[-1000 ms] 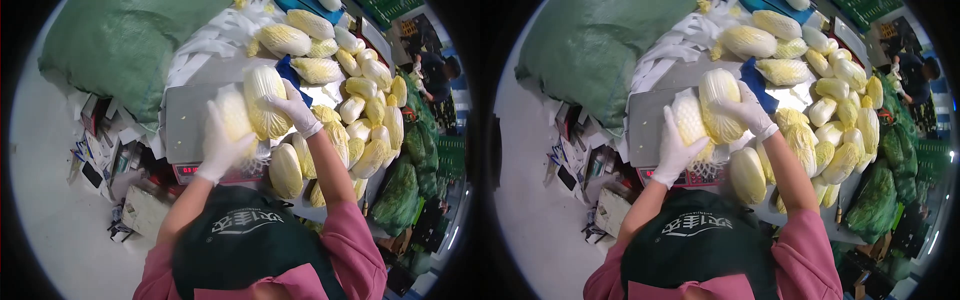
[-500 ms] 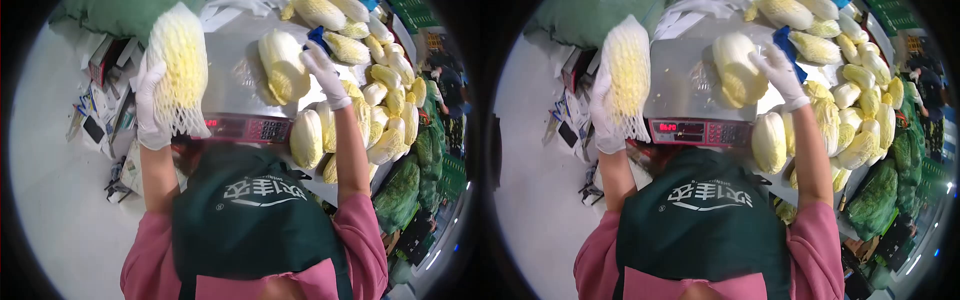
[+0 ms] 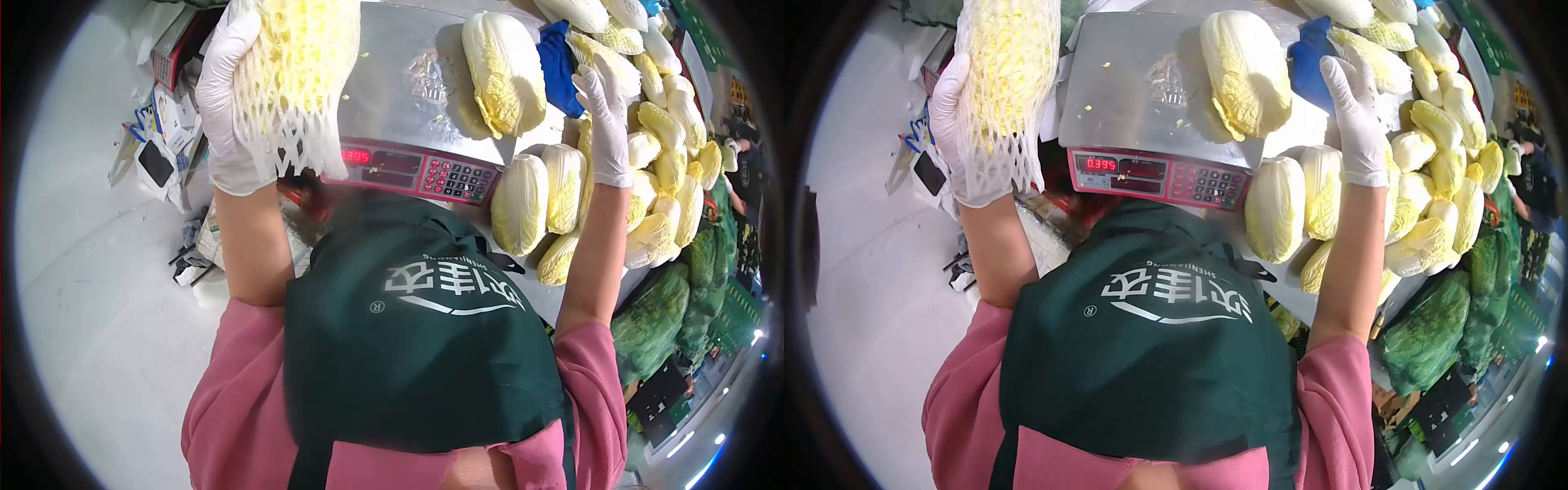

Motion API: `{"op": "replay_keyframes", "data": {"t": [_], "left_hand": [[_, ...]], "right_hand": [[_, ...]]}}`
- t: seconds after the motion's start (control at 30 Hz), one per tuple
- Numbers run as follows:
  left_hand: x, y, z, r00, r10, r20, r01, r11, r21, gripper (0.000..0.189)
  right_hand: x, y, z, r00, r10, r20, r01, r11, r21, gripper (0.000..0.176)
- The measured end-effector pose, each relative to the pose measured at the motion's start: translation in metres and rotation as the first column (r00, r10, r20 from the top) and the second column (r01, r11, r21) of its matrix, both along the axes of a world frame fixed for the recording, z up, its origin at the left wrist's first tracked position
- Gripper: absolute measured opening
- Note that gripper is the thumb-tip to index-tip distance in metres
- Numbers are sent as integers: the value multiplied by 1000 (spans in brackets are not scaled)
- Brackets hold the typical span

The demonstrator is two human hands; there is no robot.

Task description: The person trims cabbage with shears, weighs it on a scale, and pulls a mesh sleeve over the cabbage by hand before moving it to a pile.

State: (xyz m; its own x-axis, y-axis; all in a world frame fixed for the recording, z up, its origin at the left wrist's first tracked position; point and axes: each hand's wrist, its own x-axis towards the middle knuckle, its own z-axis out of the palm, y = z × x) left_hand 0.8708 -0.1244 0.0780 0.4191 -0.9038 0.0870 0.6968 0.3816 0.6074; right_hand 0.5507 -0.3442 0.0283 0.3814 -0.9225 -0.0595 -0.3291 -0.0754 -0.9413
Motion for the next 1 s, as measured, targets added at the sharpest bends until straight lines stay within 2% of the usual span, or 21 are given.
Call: {"op": "replay_keyframes", "data": {"t": [0.03, 0.13, 0.27, 0.3, 0.4, 0.47, 0.53, 0.6, 0.63, 0.67, 0.7, 0.73, 0.77, 0.8, 0.87, 0.93, 0.97, 1.0], "left_hand": [[0, -2, -2, 999, -32, 6, 32, 999, -22, 53], [2, -7, -7, 991, -130, 35, 133, 987, -96, 54], [1, -13, -11, 972, -221, 74, 231, 959, -163, 54], [-1, -16, -9, 970, -240, 27, 241, 955, -173, 54], [-5, -20, -8, 964, -261, -42, 249, 950, -185, 54], [-3, -21, -10, 989, -138, -49, 135, 989, -60, 54], [2, -22, -15, 994, 108, 8, -108, 976, 188, 54], [-10, -30, -5, 990, 131, 46, -138, 962, 237, 53], [-17, -32, 0, 989, 136, 64, -148, 955, 256, 53], [-18, -27, -1, 996, 62, 67, -74, 977, 200, 54], [-17, -22, -8, 997, -23, 71, 15, 993, 119, 54], [-21, -30, -11, 995, -65, 75, 60, 995, 77, 55], [-26, -38, -13, 991, -108, 80, 105, 994, 36, 56], [-34, -50, -12, 991, -105, 78, 102, 994, 48, 57], [-49, -58, -10, 993, -90, 78, 82, 991, 102, 59], [-60, -54, -12, 994, -65, 90, 47, 981, 190, 61], [-63, -50, -16, 994, -45, 98, 20, 971, 240, 63], [-66, -46, -23, 986, -71, 148, 27, 959, 280, 65]], "right_hand": [[2, 3, 1, 998, -16, 52, 15, 1000, 23, 87], [-2, 2, -5, 1000, 7, -15, -7, 1000, 18, 88], [13, 15, -3, 1000, 2, -15, -3, 999, -39, 97], [12, 12, -8, 1000, 25, 17, -24, 999, -41, 101], [12, 12, -6, 999, 35, -35, -37, 998, -58, 102], [10, 12, -9, 999, 37, -16, -38, 998, -43, 103], [9, 12, -10, 999, 39, -10, -39, 999, -34, 104], [11, 17, -8, 999, 36, -17, -37, 999, -32, 106], [13, 19, -9, 999, 35, -38, -38, 998, -59, 104], [15, 20, -12, 998, 25, -61, -31, 995, -98, 103], [22, 25, -13, 998, 33, -45, -43, 972, -230, 99], [24, 30, -6, 963, 71, -259, -175, 899, -402, 100], [39, 41, 36, 841, 130, -525, -345, 877, -335, 104], [48, 49, 12, 874, 72, -481, -330, 815, -476, 100], [61, 58, -21, 867, 88, -490, -369, 776, -512, 95], [67, 47, -47, 802, -88, -591, -320, 772, -549, 96], [60, 41, -47, 860, -90, -503, -261, 769, -584, 97], [52, 35, -43, 868, -96, -487, -224, 799, -558, 98]]}}
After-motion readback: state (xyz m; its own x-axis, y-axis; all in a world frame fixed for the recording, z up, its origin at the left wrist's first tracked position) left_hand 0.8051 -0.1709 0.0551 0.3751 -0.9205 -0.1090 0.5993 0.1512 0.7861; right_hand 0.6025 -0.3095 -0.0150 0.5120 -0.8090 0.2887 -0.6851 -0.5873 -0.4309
